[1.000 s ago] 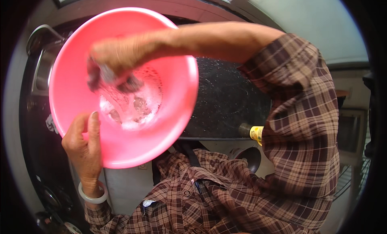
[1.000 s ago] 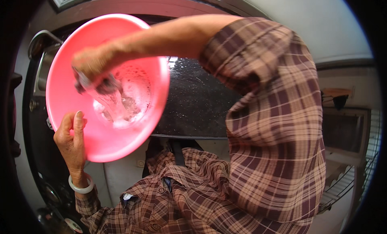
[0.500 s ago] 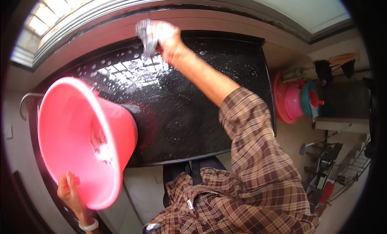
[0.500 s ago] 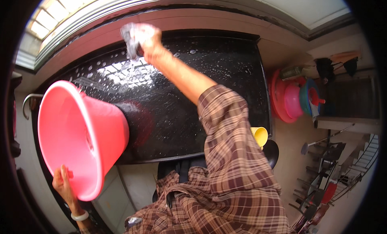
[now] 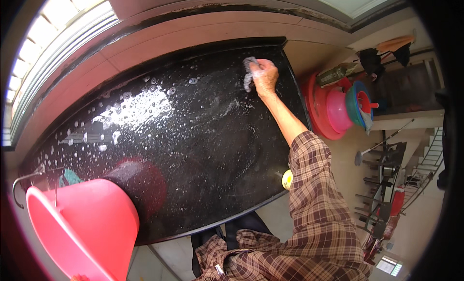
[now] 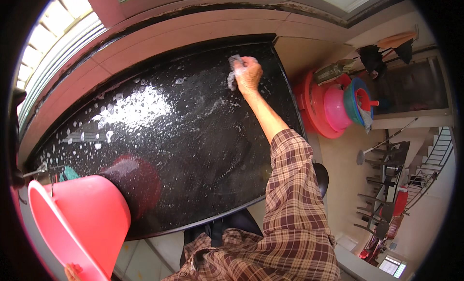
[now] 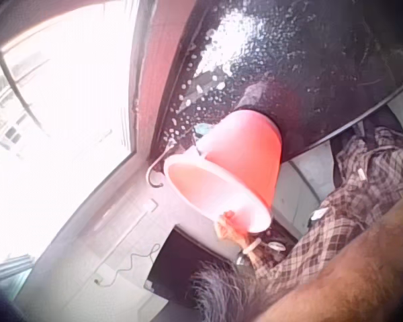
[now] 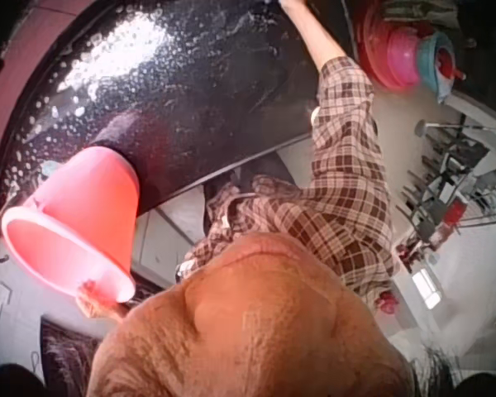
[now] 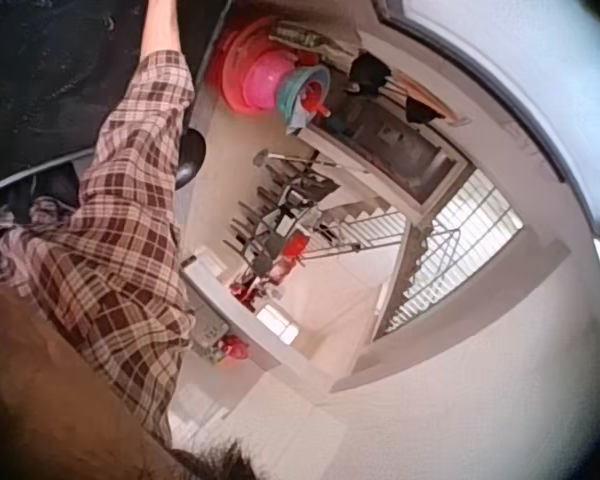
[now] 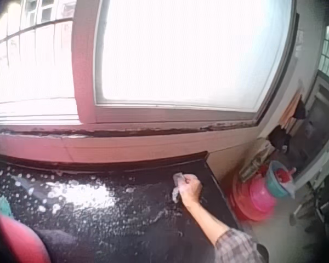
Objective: The person scrubs a window sill and countertop with a sponge, repeatedly dipping it into a pink bucket. They wipe the sill and counter, then rinse the sponge and continue scrubbing. The person pours water from the bucket onto the counter and continues cleaning.
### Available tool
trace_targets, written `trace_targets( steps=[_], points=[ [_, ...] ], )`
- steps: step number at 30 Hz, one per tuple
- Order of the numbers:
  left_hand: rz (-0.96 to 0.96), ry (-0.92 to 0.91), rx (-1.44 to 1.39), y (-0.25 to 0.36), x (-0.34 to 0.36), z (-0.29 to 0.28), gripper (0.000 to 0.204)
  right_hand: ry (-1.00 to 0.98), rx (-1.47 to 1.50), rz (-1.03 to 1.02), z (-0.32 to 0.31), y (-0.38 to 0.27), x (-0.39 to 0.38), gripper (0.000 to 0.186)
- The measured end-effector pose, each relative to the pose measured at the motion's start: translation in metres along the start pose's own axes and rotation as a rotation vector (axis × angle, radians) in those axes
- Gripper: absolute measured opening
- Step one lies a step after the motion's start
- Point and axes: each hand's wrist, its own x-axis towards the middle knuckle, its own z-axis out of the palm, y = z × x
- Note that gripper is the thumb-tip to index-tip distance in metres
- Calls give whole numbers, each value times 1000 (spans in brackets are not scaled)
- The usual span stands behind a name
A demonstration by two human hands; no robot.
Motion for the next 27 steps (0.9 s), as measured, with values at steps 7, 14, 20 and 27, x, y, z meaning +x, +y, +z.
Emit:
trace_targets(
  steps=[7,14,20,27],
  points=[
    [56,-8,111,4,12,4,21,277,-338,-13,-18,68,91,32],
    [159,-36,262,-31,14,-51,22,109,-960,4,46,58,103,22],
    [147,-43,236,-19,-9,-36,23,-17,-780,-215,155,-30,-21,11],
    [-244,-82,-106,-2,2,-22,32,-314,-402,-592,341,-149,-211,13]
  ],
)
